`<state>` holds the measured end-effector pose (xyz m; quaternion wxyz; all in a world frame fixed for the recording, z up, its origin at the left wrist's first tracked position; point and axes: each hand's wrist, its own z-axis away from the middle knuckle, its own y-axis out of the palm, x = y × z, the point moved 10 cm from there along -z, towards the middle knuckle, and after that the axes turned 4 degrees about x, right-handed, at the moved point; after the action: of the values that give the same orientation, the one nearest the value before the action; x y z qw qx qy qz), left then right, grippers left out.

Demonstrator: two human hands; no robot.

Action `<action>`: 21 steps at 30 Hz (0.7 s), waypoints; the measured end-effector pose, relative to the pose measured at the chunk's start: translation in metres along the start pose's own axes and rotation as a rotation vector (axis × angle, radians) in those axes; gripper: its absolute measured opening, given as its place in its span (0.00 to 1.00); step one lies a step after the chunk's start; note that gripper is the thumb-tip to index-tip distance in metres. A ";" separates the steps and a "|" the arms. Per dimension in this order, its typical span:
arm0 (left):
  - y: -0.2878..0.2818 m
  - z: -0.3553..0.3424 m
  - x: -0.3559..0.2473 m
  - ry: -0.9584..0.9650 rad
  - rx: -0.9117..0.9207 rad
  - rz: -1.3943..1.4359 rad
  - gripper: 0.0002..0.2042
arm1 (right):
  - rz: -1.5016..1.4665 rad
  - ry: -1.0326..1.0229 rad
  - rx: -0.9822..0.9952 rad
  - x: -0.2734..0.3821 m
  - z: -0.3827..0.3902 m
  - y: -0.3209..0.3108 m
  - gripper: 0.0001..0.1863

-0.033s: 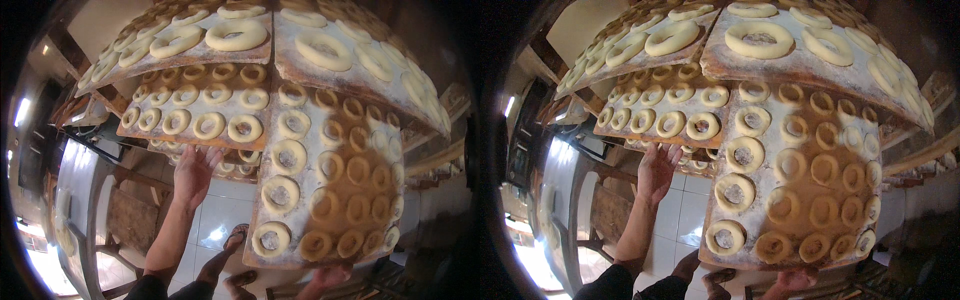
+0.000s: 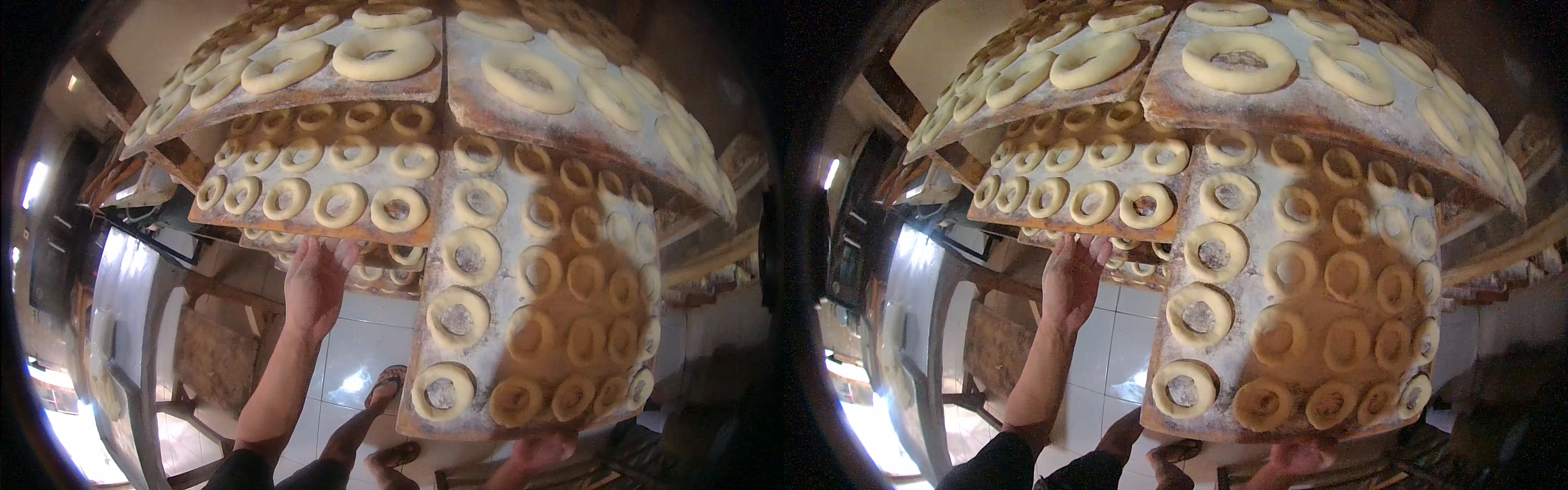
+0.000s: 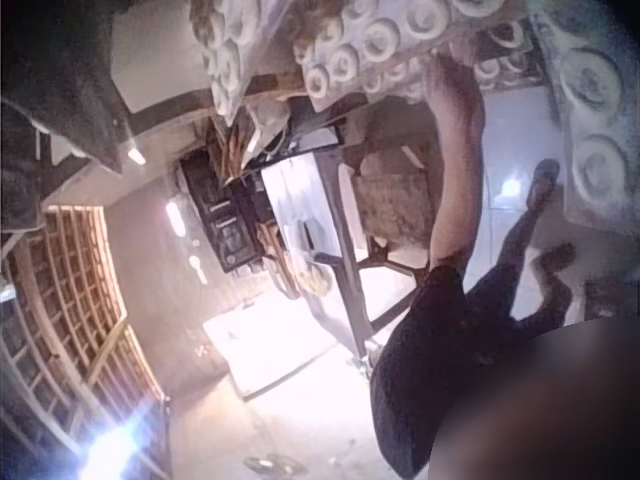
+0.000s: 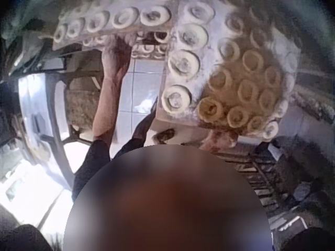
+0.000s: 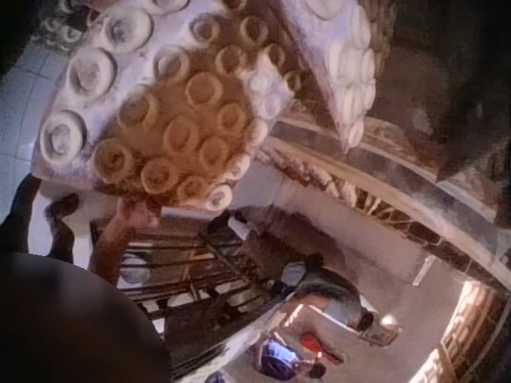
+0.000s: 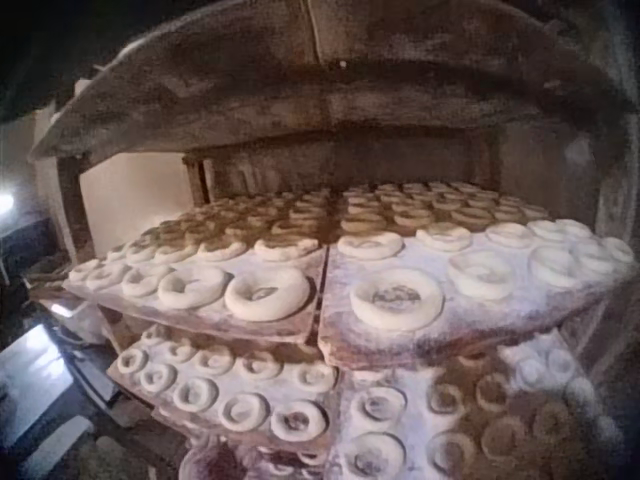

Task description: The person shapes small dough pieces into ring shapes by hand and places them on a wooden tray. They repeatedly form rings and arrange them in rows, then carry the tray to a multi-tiered rack and place it among other trays.

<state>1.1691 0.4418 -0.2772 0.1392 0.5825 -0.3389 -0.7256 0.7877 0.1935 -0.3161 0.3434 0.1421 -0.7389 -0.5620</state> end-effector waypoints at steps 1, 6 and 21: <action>-0.007 -0.004 0.000 0.032 -0.050 -0.009 0.17 | -0.021 -0.004 0.011 0.001 0.002 0.000 0.31; 0.001 -0.002 -0.008 0.055 -0.036 -0.020 0.12 | -0.231 0.057 0.053 -0.002 0.005 0.004 0.31; -0.020 -0.026 -0.016 0.101 -0.088 -0.192 0.13 | -0.063 0.049 0.025 0.000 0.002 0.004 0.29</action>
<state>1.2016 0.4574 -0.2802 0.1113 0.6414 -0.2418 -0.7196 0.7866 0.1964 -0.3129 0.3418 0.1832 -0.7323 -0.5598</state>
